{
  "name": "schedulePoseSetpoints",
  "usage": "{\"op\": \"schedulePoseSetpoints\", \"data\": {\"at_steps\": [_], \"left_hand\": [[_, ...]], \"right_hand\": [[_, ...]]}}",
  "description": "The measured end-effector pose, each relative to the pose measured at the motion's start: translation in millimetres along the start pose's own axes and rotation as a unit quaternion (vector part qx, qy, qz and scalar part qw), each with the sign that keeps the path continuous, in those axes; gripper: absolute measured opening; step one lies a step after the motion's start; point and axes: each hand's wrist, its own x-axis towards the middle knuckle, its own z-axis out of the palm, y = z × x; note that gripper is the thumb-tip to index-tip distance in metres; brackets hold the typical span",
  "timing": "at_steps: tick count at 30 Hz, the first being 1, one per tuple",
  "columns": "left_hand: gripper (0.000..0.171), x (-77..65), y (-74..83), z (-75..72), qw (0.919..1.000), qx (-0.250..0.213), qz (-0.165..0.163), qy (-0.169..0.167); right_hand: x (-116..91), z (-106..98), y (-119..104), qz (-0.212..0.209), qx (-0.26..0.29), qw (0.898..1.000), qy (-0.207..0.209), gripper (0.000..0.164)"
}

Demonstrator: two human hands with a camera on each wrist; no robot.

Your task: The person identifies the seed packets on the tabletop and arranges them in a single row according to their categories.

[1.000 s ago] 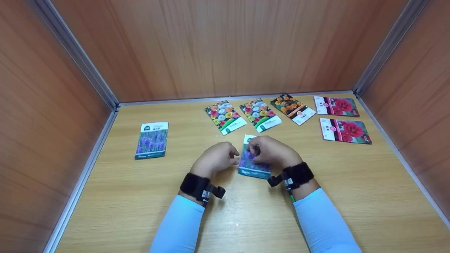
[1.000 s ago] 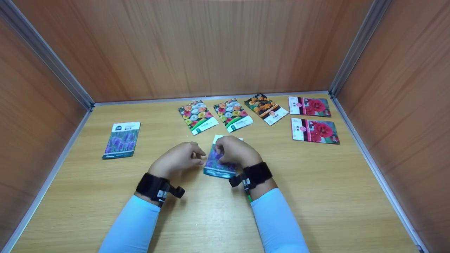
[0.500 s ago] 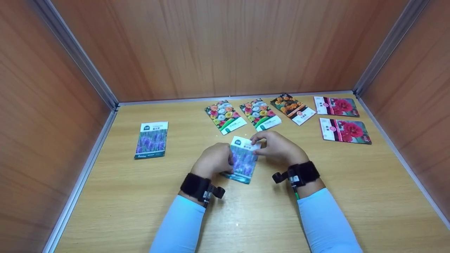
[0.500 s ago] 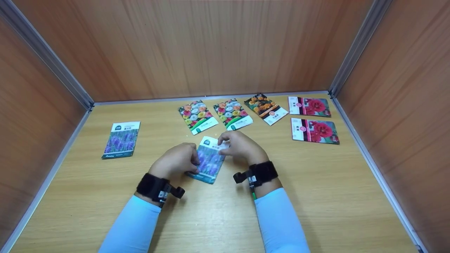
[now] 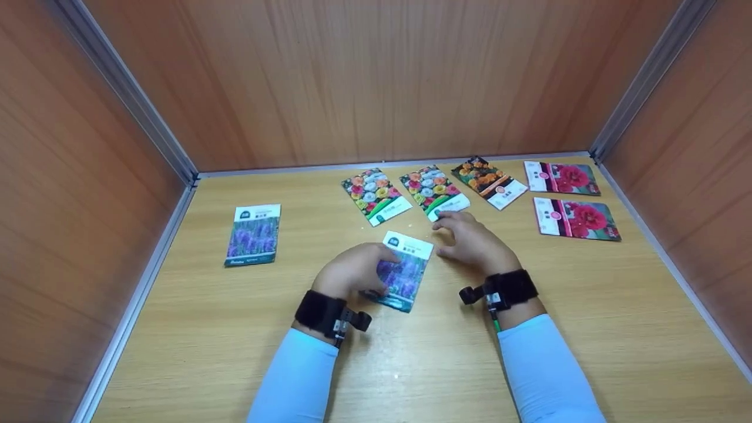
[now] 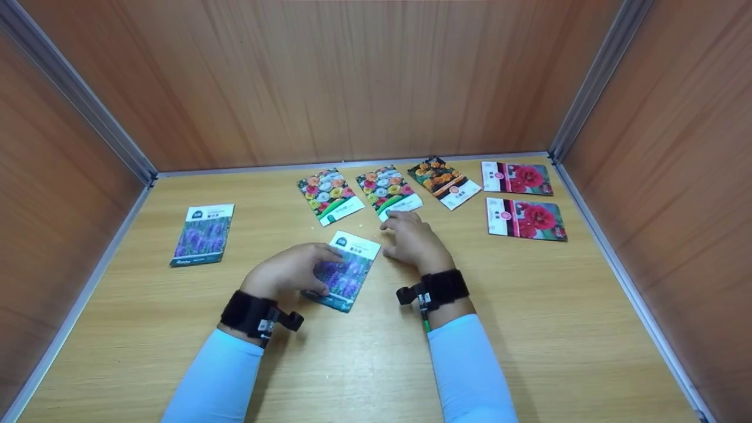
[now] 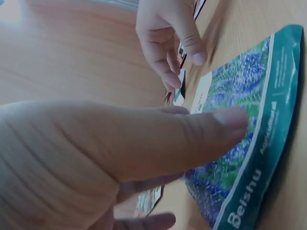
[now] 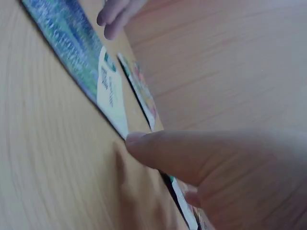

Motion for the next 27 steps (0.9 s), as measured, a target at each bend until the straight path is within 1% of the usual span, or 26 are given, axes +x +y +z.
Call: {"op": "schedulePoseSetpoints", "data": {"at_steps": [2, 5, 8, 11, 14, 16, 18, 21, 25, 27], "left_hand": [[0.062, -3.1, -1.8, -1.5, 0.9998, -0.008, -0.019, -0.001], [0.057, -9.1, -6.3, -5.7, 0.9982, -0.010, -0.058, 0.014], [0.051, -15.1, -14.3, -12.7, 0.9944, 0.005, -0.098, 0.038], [0.043, -19.1, -25.4, -21.6, 0.9889, 0.024, -0.136, 0.054], [0.042, -21.0, -37.6, -29.1, 0.9821, 0.040, -0.170, 0.070], [0.044, -21.3, -46.7, -32.0, 0.9782, 0.047, -0.186, 0.079], [0.045, -21.6, -55.6, -34.3, 0.9758, 0.054, -0.192, 0.089], [0.043, -21.6, -67.6, -36.7, 0.9747, 0.062, -0.190, 0.100], [0.045, -21.3, -80.5, -37.1, 0.9718, 0.059, -0.194, 0.119], [0.048, -21.6, -86.6, -36.2, 0.9696, 0.057, -0.200, 0.129]], "right_hand": [[0.1, 0.7, 2.4, 0.008, -0.005, 1.000, -0.002, 0.062], [0.4, 0.7, 4.8, 0.021, 0.001, 1.000, -0.003, 0.072], [1.3, 0.4, 5.0, 0.032, 0.013, 0.999, -0.007, 0.075], [2.2, -0.5, 3.8, 0.039, 0.024, 0.999, -0.016, 0.076], [2.4, -0.8, 3.5, 0.044, 0.035, 0.998, -0.020, 0.076], [2.2, -0.7, 3.9, 0.045, 0.039, 0.998, -0.021, 0.075], [2.4, 0.0, 4.5, 0.043, 0.040, 0.998, -0.020, 0.074], [3.8, 1.1, 5.1, 0.040, 0.039, 0.998, -0.020, 0.073], [5.5, 2.0, 5.0, 0.049, 0.039, 0.998, -0.020, 0.071], [6.1, 2.6, 4.0, 0.052, 0.040, 0.998, -0.021, 0.071]]}}
